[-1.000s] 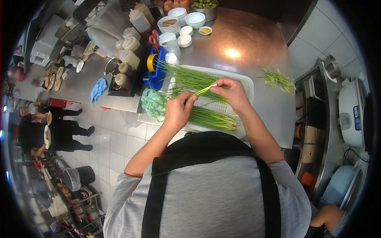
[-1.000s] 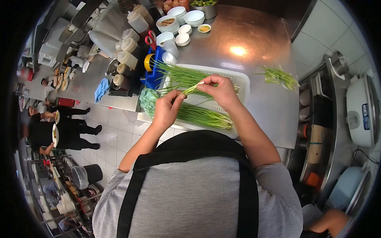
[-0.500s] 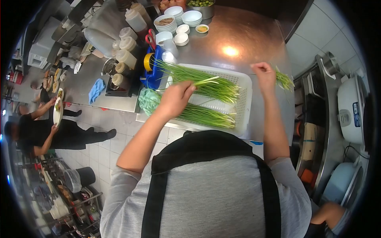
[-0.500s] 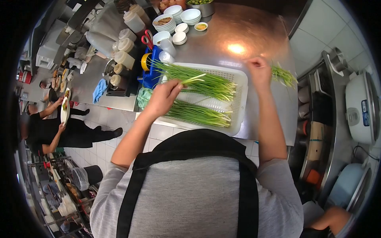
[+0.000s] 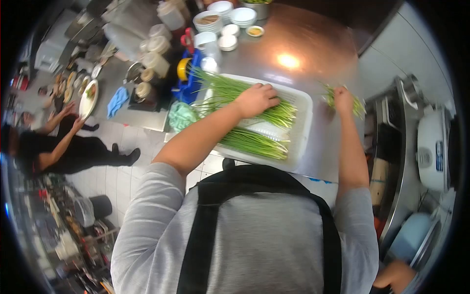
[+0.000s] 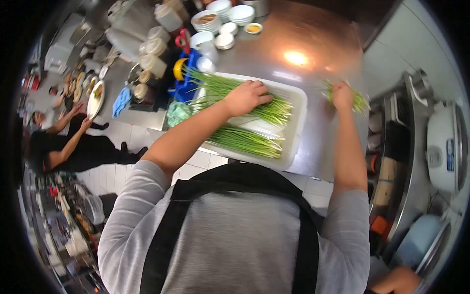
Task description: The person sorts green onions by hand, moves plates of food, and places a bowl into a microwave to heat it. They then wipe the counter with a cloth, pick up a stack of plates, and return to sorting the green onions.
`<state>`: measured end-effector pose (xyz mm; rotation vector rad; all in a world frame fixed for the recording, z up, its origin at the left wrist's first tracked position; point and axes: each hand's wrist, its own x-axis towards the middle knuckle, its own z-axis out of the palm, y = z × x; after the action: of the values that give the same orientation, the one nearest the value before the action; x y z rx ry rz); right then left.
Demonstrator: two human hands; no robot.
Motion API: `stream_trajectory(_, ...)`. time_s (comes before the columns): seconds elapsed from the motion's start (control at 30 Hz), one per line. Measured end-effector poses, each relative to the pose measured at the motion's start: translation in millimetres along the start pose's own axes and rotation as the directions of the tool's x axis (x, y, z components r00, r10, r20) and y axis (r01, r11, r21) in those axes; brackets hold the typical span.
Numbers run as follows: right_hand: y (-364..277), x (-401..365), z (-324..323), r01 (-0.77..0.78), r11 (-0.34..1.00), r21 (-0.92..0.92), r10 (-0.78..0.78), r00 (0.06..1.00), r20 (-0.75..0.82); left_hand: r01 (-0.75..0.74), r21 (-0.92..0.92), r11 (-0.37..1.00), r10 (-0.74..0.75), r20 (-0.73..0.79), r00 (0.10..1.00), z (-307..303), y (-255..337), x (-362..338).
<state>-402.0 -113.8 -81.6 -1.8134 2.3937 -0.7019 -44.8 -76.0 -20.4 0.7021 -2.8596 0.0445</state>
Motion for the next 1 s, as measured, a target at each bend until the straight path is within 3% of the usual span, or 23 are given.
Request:
stream_trajectory(0.07, 67, 32, 58, 0.281, 0.934, -0.22, -0.295, 0.955, -0.035, -0.044, 0.07, 0.997, 0.046, -0.017, 0.999, 3, -9, -7)
stream_trajectory(0.1, 49, 25, 44, 0.161, 0.987, -0.029, -0.162, 0.987, -0.02, -0.072, 0.133, 0.988, 0.079, -0.048, 0.996, 6, -10, -6)
stream_trajectory(0.13, 32, 16, 27, 0.121, 0.987, 0.11, -0.122, 0.993, 0.002, -0.065, 0.123, 0.99, 0.072, -0.054, 0.996, 1, -7, -6)
stream_trajectory(0.17, 36, 21, 32, 0.3, 0.952, 0.056, -0.293, 0.951, -0.102, -0.061, 0.111, 0.992, 0.068, -0.061, 0.996, -4, -3, -8)
stream_trajectory(0.27, 22, 22, 18, 0.395, 0.917, -0.048, -0.395, 0.918, 0.002, -0.065, 0.198, 0.978, 0.079, -0.064, 0.995, -7, -1, -16)
stream_trajectory(0.37, -24, 18, 2, 0.265, 0.961, -0.079, -0.273, 0.952, -0.137, -0.032, 0.222, 0.974, 0.049, -0.072, 0.996, -10, 0, -24)
stream_trajectory(0.47, -69, 17, -25, 0.411, 0.908, -0.076, -0.412, 0.848, -0.334, 0.033, 0.166, 0.986, -0.001, -0.189, 0.982, -26, 6, -34)
stream_trajectory(0.57, -116, 3, -61, 0.506, 0.807, 0.304, -0.386, 0.843, -0.375, 0.143, 0.037, 0.989, -0.123, -0.322, 0.939, -59, 19, -59)
stream_trajectory(0.7, -195, -45, -109, 0.539, 0.658, 0.526, -0.439, 0.842, -0.313, 0.25, -0.173, 0.953, -0.303, -0.477, 0.825, -100, 34, -142)
stream_trajectory(0.77, -264, -99, -133, 0.588, 0.552, 0.591, -0.549, 0.79, -0.273, 0.334, -0.299, 0.894, -0.443, -0.487, 0.753, -102, 47, -198)
stream_trajectory(0.83, -333, -150, -138, 0.495, 0.423, 0.759, -0.653, 0.747, -0.123, 0.483, -0.437, 0.759, -0.645, -0.4, 0.651, -101, 68, -256)
stream_trajectory(0.9, -402, -192, -129, 0.628, 0.27, 0.73, -0.851, 0.511, -0.125, 0.591, -0.492, 0.64, -0.76, -0.293, 0.58, -94, 85, -315)
stream_trajectory(1.0, -521, -250, -71, 0.439, 0.189, 0.878, -0.939, 0.343, 0.03, 0.667, -0.522, 0.531, -0.845, -0.27, 0.461, -77, 94, -412)
